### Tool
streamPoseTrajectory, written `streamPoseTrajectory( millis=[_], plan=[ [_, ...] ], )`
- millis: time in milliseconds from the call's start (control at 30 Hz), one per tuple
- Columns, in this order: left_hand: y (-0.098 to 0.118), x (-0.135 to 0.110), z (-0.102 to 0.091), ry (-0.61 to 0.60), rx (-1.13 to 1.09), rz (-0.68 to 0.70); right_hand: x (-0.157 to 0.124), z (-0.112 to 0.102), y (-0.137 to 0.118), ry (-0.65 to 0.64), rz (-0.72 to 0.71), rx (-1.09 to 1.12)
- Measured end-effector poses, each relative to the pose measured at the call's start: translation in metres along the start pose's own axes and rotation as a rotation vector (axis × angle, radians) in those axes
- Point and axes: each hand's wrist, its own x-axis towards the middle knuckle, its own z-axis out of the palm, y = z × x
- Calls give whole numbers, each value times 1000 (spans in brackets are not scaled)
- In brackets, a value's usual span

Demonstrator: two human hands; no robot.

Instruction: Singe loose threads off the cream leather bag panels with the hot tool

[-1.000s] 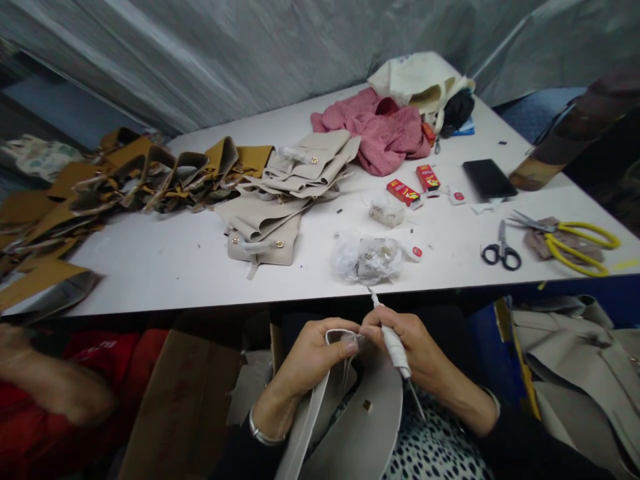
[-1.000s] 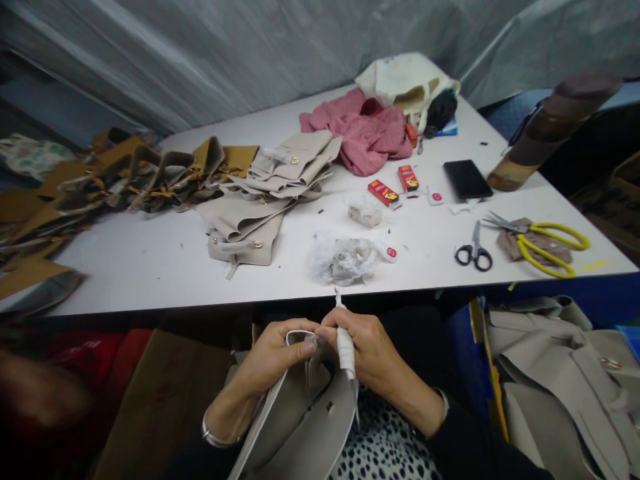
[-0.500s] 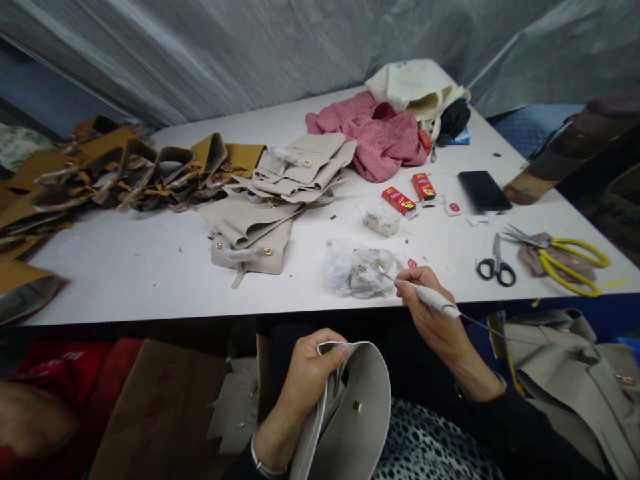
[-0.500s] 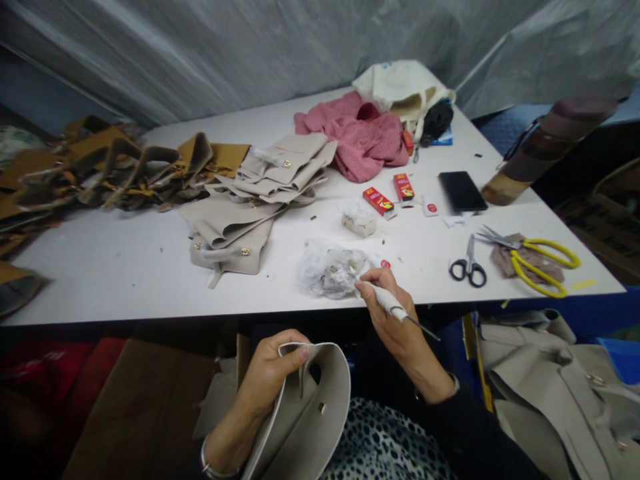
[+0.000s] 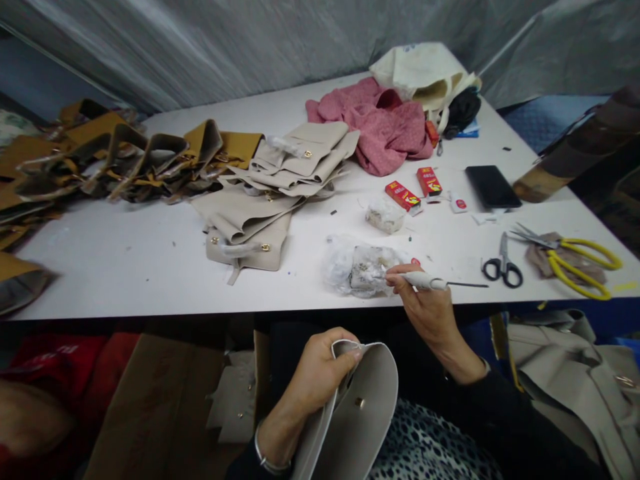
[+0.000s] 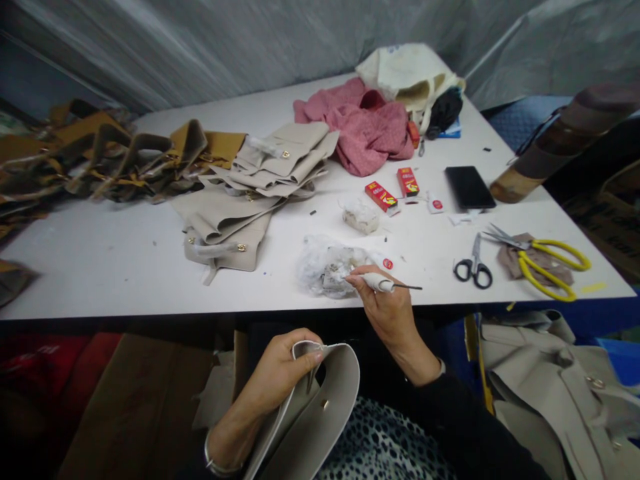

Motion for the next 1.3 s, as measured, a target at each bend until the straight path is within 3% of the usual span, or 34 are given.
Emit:
streamPoseTrajectory(
  millis=[300, 467, 567, 633, 733, 933, 1300],
  plan=[
    [-7, 8, -2, 3, -135, -51, 8, 6, -5, -35, -115, -155],
    [-4, 9, -2, 2, -119, -49, 1, 2, -3, 45, -29, -2],
    [-3, 9, 0, 8, -120, -49, -10, -4, -11, 139, 135, 177],
    [-3, 9, 1, 3, -117, -42, -19, -7, -19, 86, 258, 325],
    [-4, 9, 4, -9, -100, -22, -34, -7, -28, -93, 353, 491],
    [-4, 9, 9, -27, -66, -1, -53, 0, -21, -206, 429, 521],
    [-3, 9, 17, -56, -53, -13, -50, -9, -17, -376, 324, 446]
  ],
)
